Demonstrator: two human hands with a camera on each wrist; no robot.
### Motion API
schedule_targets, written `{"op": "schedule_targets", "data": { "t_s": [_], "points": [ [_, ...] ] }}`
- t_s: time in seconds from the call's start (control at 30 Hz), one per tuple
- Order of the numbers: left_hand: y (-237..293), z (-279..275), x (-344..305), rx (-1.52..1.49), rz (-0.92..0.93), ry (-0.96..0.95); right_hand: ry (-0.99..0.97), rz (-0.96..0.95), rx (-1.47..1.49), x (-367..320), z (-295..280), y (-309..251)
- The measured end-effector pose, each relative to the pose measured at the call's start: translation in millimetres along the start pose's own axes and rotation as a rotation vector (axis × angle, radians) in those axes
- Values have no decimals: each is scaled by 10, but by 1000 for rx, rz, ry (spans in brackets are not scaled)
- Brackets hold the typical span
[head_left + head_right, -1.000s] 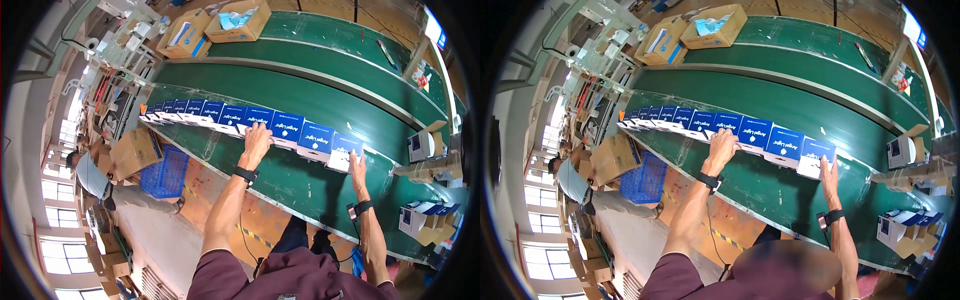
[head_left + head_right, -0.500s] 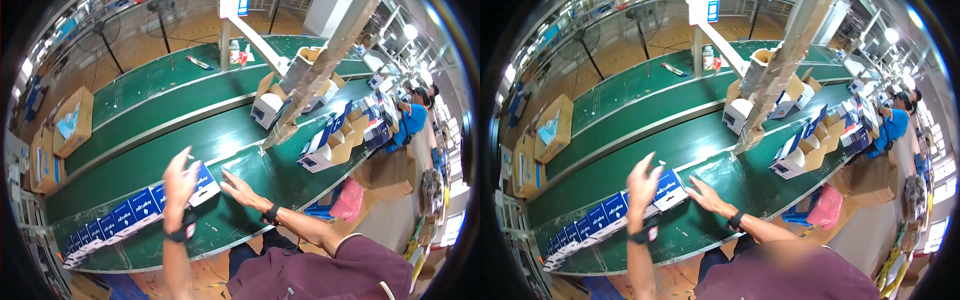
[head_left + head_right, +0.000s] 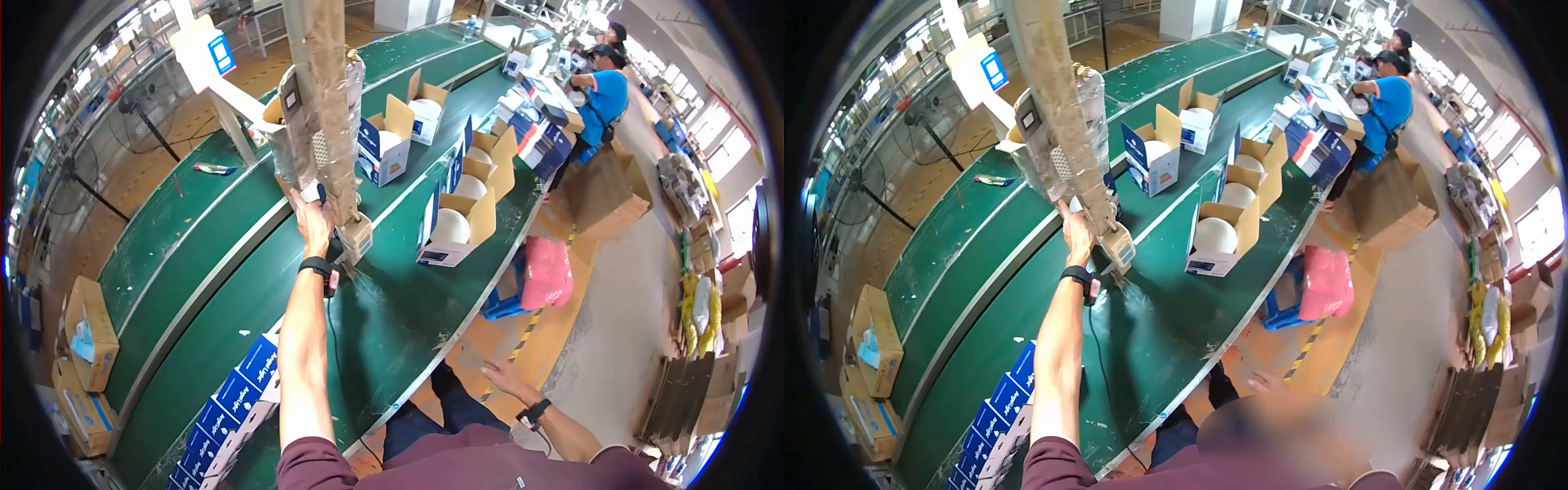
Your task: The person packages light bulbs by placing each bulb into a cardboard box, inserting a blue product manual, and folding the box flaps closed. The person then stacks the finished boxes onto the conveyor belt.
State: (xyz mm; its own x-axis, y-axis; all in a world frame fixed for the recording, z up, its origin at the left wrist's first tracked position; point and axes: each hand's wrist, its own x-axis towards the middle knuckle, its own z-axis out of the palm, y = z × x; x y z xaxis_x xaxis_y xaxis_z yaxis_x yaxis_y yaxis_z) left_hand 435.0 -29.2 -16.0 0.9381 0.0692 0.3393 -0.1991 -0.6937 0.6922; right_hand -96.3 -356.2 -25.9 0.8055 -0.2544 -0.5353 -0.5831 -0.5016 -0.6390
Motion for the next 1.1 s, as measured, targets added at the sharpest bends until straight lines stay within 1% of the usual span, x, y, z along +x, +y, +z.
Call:
{"op": "schedule_targets", "data": {
  "t_s": [0.07, 0.1, 0.13, 0.17, 0.2, 0.23, 0.27, 0.3, 0.37, 0.4, 0.43, 0.47, 0.5, 0.53, 0.6, 0.67, 0.73, 0.77, 0.8, 0.83, 0.87, 0.9, 0.93, 0.97, 1.0, 1.07, 1.1],
  "points": [
    [-123, -159, -65, -3, -123, 55, -57, 26, 23, -103, -114, 113],
    [-195, -340, -201, -16, -57, 192, -93, 32, 45, -78, -141, 173],
    [-264, -531, -316, 13, -118, 177, -134, 33, 67, 4, -154, 227],
    [-167, -786, -432, 42, -180, 168, -176, 32, 87, 112, -142, 227],
    [-22, -1021, -580, 68, -245, 166, -208, -60, 60, 237, -128, 157],
    [139, -1187, -805, 70, -266, 203, -237, -155, 31, 376, -133, 42],
    [86, -1212, -1037, 71, -258, 243, -264, -249, 0, 508, -160, -73],
    [141, -1256, -1292, 163, -210, 237, -320, -263, 22, 707, -81, -125],
    [342, -1287, -1769, 340, -83, 201, -387, -430, 77, 832, -143, -749],
    [466, -1258, -2018, 424, -14, 175, -430, -462, 162, 888, -145, -1050],
    [667, -1211, -2258, 479, -30, 175, -473, -490, 242, 940, -136, -1322],
    [903, -1148, -2499, 532, -47, 172, -558, -432, 356, 1000, -96, -1527],
    [1104, -1053, -2772, 533, -97, 132, -587, -431, 391, 982, -115, -1798],
    [1302, -945, -3044, 533, -150, 89, -566, -486, 381, 951, -117, -1999],
    [1728, -718, -3492, 395, -98, 63, -549, -558, 309, 985, 1, -2180],
    [1931, -496, -3821, 213, -90, -8, -344, -811, 30, 1119, 87, -2216],
    [2361, -596, -3941, 102, 0, 38, -233, -829, -46, 1421, 159, -2110],
    [2400, -700, -4091, 44, 45, -51, -271, -870, 26, 1460, 21, -2204],
    [2491, -949, -4198, 52, 98, -82, -404, -922, -39, 1640, -111, -2282],
    [2482, -1101, -4351, 53, 142, 91, -524, -908, -84, 1791, -180, -2380],
    [2595, -1290, -4351, 94, 95, 299, -635, -879, -125, 1925, -241, -2433],
    [2532, -1484, -4351, 170, -8, 385, -579, -889, -242, 2005, -243, -2527],
    [2499, -1642, -4287, 120, -186, 417, -527, -894, -361, 2021, -167, -2663],
    [2551, -1738, -4057, -15, -240, 471, -476, -901, -480, 1981, -75, -2724],
    [2344, -1800, -3961, 122, -87, 354, -428, -921, -224, 1898, 25, -2687],
    [1983, -1797, -3892, 18, -102, -122, -315, -937, 272, 1740, 183, -2536],
    [1754, -1716, -3889, 36, -70, -233, -238, -919, 234, 1593, 29, -2500]
  ]
}}
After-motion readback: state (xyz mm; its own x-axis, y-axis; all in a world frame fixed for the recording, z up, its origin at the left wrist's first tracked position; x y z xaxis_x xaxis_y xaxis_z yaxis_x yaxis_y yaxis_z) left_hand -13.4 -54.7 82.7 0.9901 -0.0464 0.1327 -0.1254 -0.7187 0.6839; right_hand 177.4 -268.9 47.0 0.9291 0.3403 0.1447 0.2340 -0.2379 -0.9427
